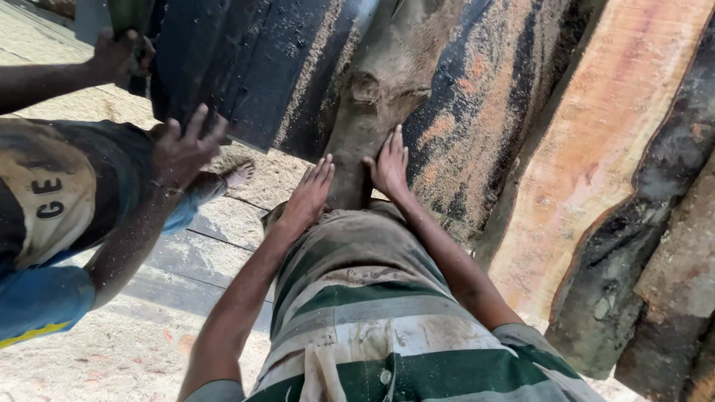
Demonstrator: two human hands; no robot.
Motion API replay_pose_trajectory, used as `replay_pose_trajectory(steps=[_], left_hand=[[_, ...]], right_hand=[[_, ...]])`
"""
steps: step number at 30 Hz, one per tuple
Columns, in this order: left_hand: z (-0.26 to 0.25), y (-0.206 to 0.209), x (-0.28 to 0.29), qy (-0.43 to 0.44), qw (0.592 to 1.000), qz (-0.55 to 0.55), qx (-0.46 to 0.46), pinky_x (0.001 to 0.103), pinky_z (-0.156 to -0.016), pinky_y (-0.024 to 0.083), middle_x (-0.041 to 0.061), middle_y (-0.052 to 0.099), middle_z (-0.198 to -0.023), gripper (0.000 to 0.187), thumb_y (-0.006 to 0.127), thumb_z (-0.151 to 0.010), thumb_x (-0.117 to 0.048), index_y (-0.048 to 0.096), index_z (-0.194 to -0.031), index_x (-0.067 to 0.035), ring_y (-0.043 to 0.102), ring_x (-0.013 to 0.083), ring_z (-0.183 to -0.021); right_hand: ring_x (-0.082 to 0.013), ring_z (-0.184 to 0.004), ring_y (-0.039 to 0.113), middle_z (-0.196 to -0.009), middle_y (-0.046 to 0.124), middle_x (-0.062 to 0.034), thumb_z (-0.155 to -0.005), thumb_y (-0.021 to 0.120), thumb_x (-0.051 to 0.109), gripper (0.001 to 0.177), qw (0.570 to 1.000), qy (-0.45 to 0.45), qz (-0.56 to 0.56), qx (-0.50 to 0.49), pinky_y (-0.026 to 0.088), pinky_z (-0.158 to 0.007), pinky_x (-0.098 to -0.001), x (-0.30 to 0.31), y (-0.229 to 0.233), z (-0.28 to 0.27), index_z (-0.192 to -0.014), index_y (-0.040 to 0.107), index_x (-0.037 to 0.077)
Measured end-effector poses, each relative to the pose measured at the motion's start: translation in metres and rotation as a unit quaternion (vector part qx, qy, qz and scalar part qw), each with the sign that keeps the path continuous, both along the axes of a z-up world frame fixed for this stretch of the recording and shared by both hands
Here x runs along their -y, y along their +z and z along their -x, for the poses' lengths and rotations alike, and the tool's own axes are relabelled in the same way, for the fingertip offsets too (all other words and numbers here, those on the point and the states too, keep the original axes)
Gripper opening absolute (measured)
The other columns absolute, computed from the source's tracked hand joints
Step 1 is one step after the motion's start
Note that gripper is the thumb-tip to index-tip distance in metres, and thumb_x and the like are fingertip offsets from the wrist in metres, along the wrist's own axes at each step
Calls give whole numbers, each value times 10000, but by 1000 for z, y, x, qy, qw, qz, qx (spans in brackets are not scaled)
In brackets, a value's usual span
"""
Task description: The person handles large logs and wooden planks, positioning them onto a milling or cutting machine with the help of an assistant and moving cut pieces of wood.
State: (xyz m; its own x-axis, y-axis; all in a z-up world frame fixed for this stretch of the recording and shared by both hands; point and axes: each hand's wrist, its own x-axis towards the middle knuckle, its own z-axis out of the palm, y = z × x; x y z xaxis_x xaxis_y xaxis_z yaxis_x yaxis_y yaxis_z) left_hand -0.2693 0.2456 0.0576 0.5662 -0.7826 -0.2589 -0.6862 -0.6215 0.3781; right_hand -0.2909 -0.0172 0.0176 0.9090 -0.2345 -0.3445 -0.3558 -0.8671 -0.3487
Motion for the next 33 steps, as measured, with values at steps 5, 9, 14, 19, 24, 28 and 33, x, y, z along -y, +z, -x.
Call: replay_pose_trajectory(steps=[5,9,14,19,24,28,33], left_hand=[[-43,-9,44,-32,990,-62,121,384,-1293,113,233,24,-1707,1001,622,-749,213,129,-1611,85,115,311,-1576],[-82,-2,78,62,996,47,-39,419,-1317,121,239,83,-1710,934,645,-779,145,186,-1592,99,134,326,-1595],[-139,-12,134,73,995,20,61,399,-1279,148,186,161,-1712,902,704,-822,35,255,-1604,34,186,291,-1573],[-142,-36,162,236,953,174,71,426,-1331,264,217,343,-1658,574,654,-1081,-126,399,-1556,71,304,348,-1560],[-37,-28,91,168,959,225,23,408,-1258,254,202,384,-1653,488,566,-1088,-123,463,-1526,66,330,316,-1555],[52,-39,0,148,984,89,38,454,-1211,420,145,469,-1571,452,589,-1016,-227,571,-1415,-16,421,271,-1484],[128,-35,-113,454,882,71,-99,432,-1126,444,245,613,-1420,540,621,-1013,-417,652,-1335,16,568,397,-1325]], right_hand=[[-452,-1576,30,-1686,-63,-315,-998,660,431,1003,1000,6,21,11,102,-1252,-622,35,11,-45,-1565,96,-173],[-419,-1582,86,-1691,42,-271,-1043,620,403,871,996,5,86,7,100,-1278,-590,57,36,-85,-1567,164,-122],[-420,-1539,232,-1677,173,-282,-999,601,116,748,991,118,52,38,222,-1294,-472,49,62,-56,-1593,219,-131],[-370,-1523,347,-1701,239,-248,-1055,539,-32,577,975,107,139,140,310,-1288,-441,85,15,-92,-1590,338,-111],[-320,-1476,443,-1713,267,-208,-931,518,-218,734,958,122,226,126,363,-1267,-382,158,-34,-156,-1624,342,-52],[-330,-1437,419,-1691,256,-243,-918,553,-156,756,962,83,238,108,351,-1193,-472,205,-47,-225,-1616,275,-71],[-340,-1420,420,-1594,366,-222,-912,627,53,835,923,64,306,224,403,-1147,-471,239,-6,-238,-1642,226,3]])
